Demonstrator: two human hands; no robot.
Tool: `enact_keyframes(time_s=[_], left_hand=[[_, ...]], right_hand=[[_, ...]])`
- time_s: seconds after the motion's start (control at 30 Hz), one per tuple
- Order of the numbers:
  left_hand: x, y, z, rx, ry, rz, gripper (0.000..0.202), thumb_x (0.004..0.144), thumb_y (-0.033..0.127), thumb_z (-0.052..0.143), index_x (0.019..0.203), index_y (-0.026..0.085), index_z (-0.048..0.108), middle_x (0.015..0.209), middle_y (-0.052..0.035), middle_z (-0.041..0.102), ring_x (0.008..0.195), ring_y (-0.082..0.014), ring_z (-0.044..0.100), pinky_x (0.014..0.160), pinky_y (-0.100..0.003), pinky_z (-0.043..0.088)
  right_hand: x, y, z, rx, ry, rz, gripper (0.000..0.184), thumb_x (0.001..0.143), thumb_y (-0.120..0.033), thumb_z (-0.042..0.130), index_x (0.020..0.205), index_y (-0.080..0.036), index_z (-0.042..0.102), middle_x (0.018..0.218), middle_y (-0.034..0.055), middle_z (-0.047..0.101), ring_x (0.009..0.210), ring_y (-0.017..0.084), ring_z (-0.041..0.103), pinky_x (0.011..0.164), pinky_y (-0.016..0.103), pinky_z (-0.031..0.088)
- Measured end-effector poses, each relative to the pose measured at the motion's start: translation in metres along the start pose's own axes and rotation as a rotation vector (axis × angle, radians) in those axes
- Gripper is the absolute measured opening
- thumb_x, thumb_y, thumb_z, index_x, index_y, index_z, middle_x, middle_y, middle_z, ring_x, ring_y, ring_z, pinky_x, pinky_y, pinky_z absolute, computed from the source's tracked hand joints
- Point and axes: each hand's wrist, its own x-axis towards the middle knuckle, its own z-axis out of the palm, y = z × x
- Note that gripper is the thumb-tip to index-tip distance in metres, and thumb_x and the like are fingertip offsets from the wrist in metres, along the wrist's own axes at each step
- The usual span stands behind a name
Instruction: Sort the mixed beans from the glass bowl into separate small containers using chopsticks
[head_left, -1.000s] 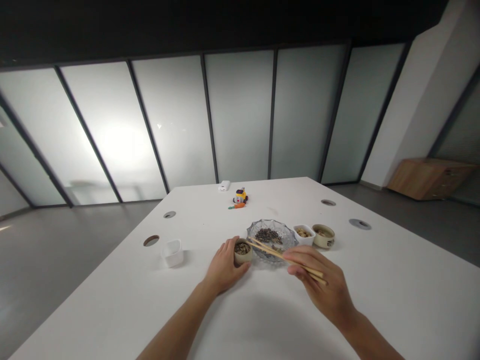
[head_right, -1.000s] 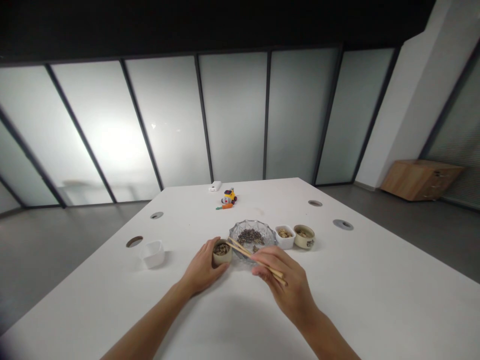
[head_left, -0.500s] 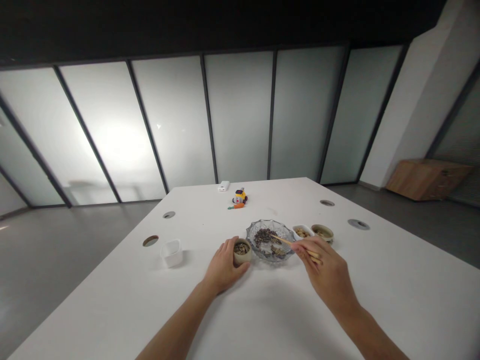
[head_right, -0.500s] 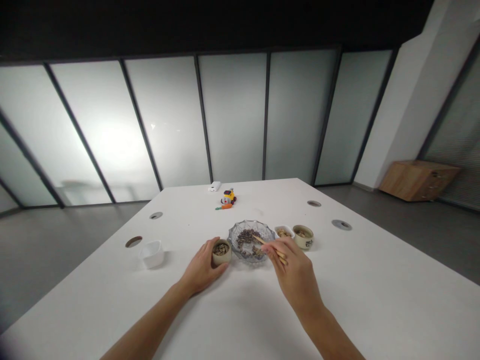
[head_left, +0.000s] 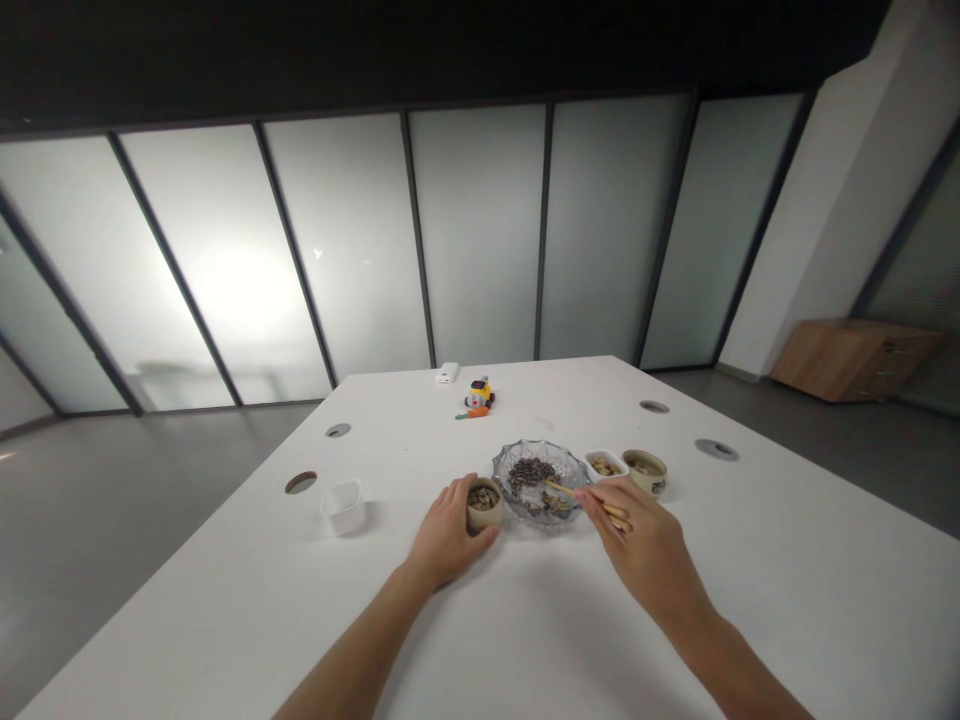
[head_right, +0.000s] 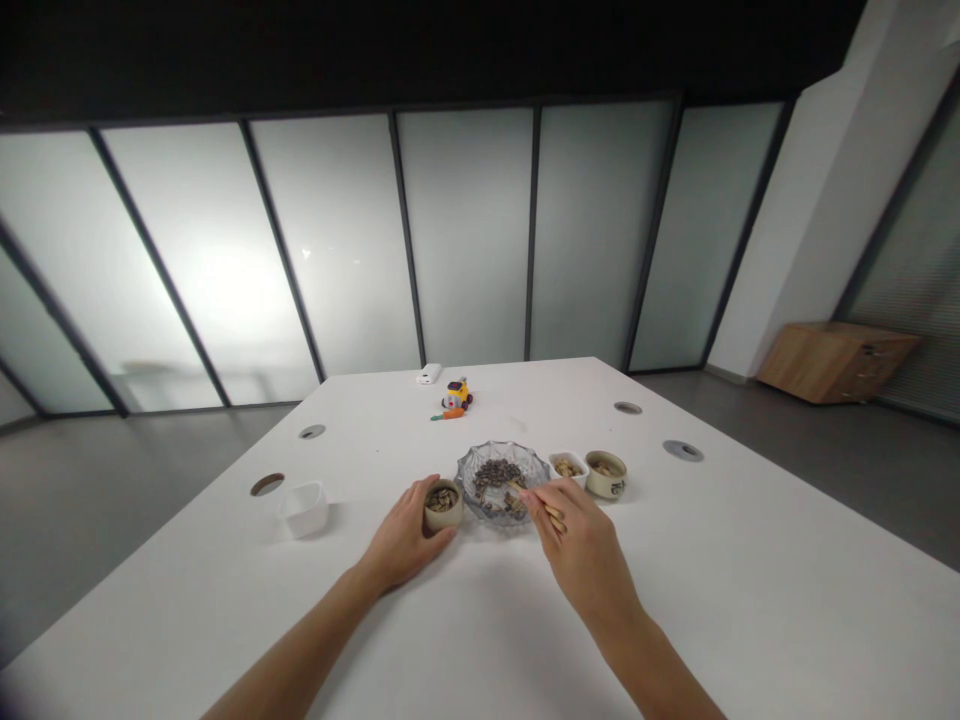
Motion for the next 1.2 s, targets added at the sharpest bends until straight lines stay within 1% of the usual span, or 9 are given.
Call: enact_keyframes(time_s=[0.13, 0.23, 0.47, 0.77, 0.97, 1.1, 1.2], left_hand=[[0.0, 0.0, 0.0, -0.001, -0.007, -0.007, 0.069, 0.081, 0.037, 0.071, 0.144, 0.024, 0.044, 0.145, -0.0102, 0.056, 0.135, -0.0274, 0.053, 0.117, -0.041, 0.039], [0.0, -0.001, 0.001, 0.005, -0.009, -0.014, 0.071, 0.082, 0.038, 0.07, 0.146, 0.024, 0.044, 0.146, -0.0106, 0.056, 0.135, -0.0279, 0.053, 0.117, -0.042, 0.04], [0.0, -0.003, 0.001, 0.003, -0.003, -0.007, 0.07, 0.082, 0.039, 0.07, 0.145, 0.025, 0.044, 0.146, -0.0106, 0.056, 0.135, -0.0281, 0.053, 0.116, -0.042, 0.04], [0.001, -0.004, 0.002, 0.011, -0.014, -0.013, 0.071, 0.082, 0.039, 0.069, 0.147, 0.024, 0.043, 0.147, -0.0112, 0.055, 0.136, -0.0283, 0.052, 0.117, -0.043, 0.04], [0.001, -0.004, 0.002, 0.004, -0.007, -0.007, 0.071, 0.083, 0.039, 0.069, 0.147, 0.023, 0.042, 0.148, -0.0115, 0.054, 0.136, -0.0286, 0.052, 0.117, -0.043, 0.039], [0.001, -0.004, 0.001, -0.004, -0.01, -0.013, 0.073, 0.082, 0.039, 0.07, 0.148, 0.024, 0.042, 0.148, -0.0116, 0.055, 0.137, -0.029, 0.052, 0.117, -0.044, 0.039], [0.001, -0.003, 0.0, -0.003, -0.011, -0.017, 0.073, 0.082, 0.039, 0.07, 0.147, 0.023, 0.043, 0.147, -0.0114, 0.055, 0.137, -0.0286, 0.052, 0.118, -0.043, 0.039]], right_hand=[[0.002, -0.001, 0.0, -0.008, 0.02, -0.005, 0.022, 0.102, -0.033, 0.057, 0.087, -0.022, 0.068, 0.082, 0.0032, 0.07, 0.072, 0.017, 0.07, 0.068, 0.028, 0.055], [0.003, 0.0, 0.0, 0.002, 0.045, 0.002, 0.023, 0.103, -0.036, 0.056, 0.089, -0.022, 0.068, 0.084, 0.004, 0.072, 0.075, 0.018, 0.071, 0.069, 0.029, 0.056], [0.001, 0.005, 0.0, -0.02, 0.098, 0.055, 0.025, 0.102, -0.04, 0.058, 0.091, -0.023, 0.071, 0.085, 0.0041, 0.075, 0.076, 0.019, 0.073, 0.069, 0.029, 0.057], [0.0, 0.007, 0.003, -0.018, 0.089, 0.099, 0.029, 0.101, -0.045, 0.058, 0.089, -0.022, 0.073, 0.088, 0.0056, 0.075, 0.078, 0.02, 0.072, 0.069, 0.03, 0.056], [-0.001, 0.01, 0.004, -0.014, 0.044, 0.116, 0.03, 0.101, -0.043, 0.057, 0.086, -0.022, 0.072, 0.087, 0.0061, 0.074, 0.075, 0.02, 0.071, 0.068, 0.032, 0.056], [-0.001, 0.009, 0.003, -0.034, 0.076, 0.111, 0.028, 0.101, -0.041, 0.057, 0.086, -0.022, 0.072, 0.088, 0.0068, 0.075, 0.077, 0.021, 0.071, 0.069, 0.032, 0.056], [0.002, 0.006, 0.0, -0.037, 0.126, 0.072, 0.025, 0.101, -0.038, 0.059, 0.086, -0.022, 0.071, 0.089, 0.007, 0.075, 0.08, 0.021, 0.072, 0.071, 0.032, 0.057]])
